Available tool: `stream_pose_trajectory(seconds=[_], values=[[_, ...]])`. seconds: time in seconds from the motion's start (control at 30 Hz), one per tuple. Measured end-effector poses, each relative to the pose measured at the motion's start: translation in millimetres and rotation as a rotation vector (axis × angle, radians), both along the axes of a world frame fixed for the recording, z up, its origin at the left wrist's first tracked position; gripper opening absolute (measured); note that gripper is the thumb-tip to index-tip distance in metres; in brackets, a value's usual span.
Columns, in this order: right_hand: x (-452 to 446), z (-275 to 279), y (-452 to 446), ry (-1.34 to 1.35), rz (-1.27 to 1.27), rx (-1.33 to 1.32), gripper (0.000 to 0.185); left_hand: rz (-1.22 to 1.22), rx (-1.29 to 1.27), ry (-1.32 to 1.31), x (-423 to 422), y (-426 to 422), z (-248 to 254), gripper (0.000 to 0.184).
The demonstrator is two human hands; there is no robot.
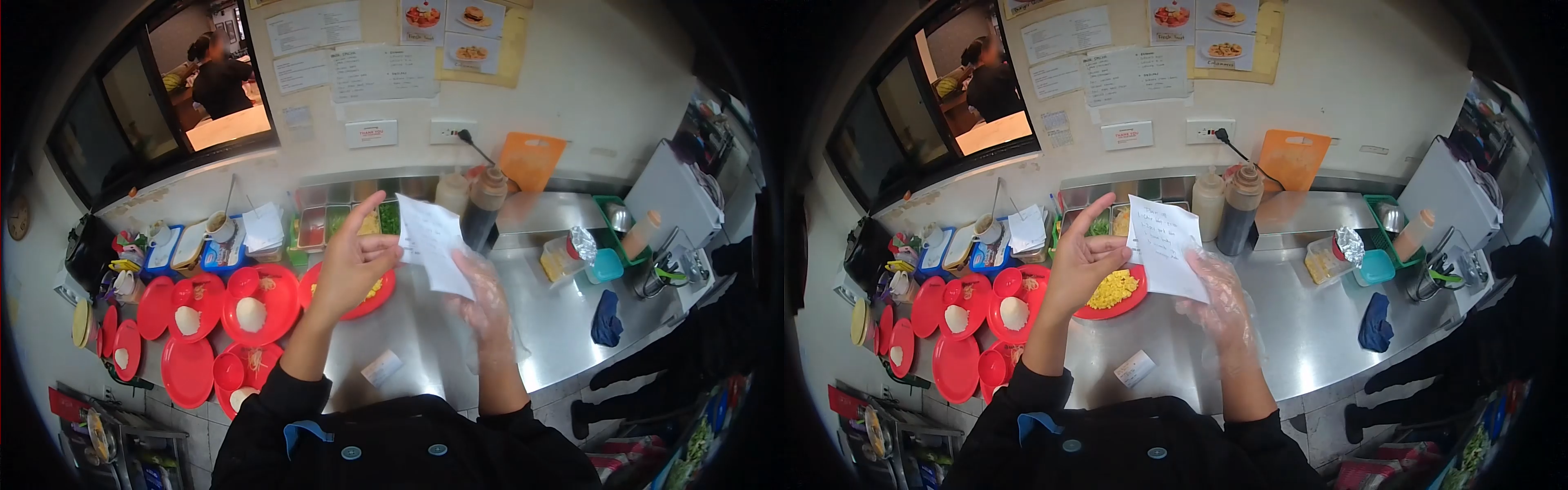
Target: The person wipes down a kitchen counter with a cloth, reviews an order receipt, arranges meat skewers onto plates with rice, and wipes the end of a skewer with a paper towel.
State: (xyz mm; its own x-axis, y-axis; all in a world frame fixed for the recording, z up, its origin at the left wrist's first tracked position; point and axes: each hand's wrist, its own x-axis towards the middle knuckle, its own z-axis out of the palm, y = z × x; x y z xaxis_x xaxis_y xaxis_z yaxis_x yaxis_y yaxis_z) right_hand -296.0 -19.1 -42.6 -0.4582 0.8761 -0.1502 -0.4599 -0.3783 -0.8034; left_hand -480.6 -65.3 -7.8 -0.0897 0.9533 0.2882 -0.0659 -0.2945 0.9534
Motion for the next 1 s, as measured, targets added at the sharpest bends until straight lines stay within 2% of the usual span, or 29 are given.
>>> stream_pose_trajectory(seconds=[0.1,0.2,0.27,0.3,0.33,0.4,0.53,0.6,0.67,0.7,0.77,0.9,0.97,1.0], values=[[4,-8,-1,0.031,-0.058,0.102,0.026,0.031,-0.010,0.011,3,-3,1,0.066],[11,-19,9,0.180,0.071,-0.035,0.025,0.054,-0.011,0.042,5,-3,1,0.069],[16,-22,13,0.420,0.277,-0.157,0.025,0.071,0.000,0.019,6,-2,1,0.069],[16,-25,13,0.420,0.277,-0.157,0.025,0.071,0.001,0.019,6,-3,1,0.069],[15,-30,11,0.196,0.106,-0.020,0.025,0.086,0.003,0.034,7,-3,2,0.069],[16,-35,8,-0.028,-0.064,0.115,0.028,0.103,0.005,0.048,8,-4,4,0.069],[24,-37,2,-0.110,-0.157,0.527,0.028,0.064,0.030,0.059,7,-6,8,0.068],[25,-27,-2,-0.128,-0.179,0.629,0.028,0.058,0.030,0.030,6,-7,10,0.067],[24,-1,-9,0.296,-0.043,-0.012,0.020,0.057,0.032,0.052,5,-8,11,0.066],[25,-4,-4,0.297,-0.044,-0.013,0.020,0.056,0.031,0.053,4,-9,11,0.066],[28,-16,9,0.547,0.131,-0.234,0.016,0.016,-0.003,0.069,2,-10,10,0.056],[30,-23,7,0.559,0.122,-0.148,0.013,0.016,0.023,0.081,2,-8,7,0.051],[32,-23,4,0.406,0.139,0.190,0.014,0.041,0.027,0.096,1,-7,4,0.047],[28,-16,3,0.406,0.139,0.190,0.014,0.040,0.028,0.096,1,-7,3,0.047]])
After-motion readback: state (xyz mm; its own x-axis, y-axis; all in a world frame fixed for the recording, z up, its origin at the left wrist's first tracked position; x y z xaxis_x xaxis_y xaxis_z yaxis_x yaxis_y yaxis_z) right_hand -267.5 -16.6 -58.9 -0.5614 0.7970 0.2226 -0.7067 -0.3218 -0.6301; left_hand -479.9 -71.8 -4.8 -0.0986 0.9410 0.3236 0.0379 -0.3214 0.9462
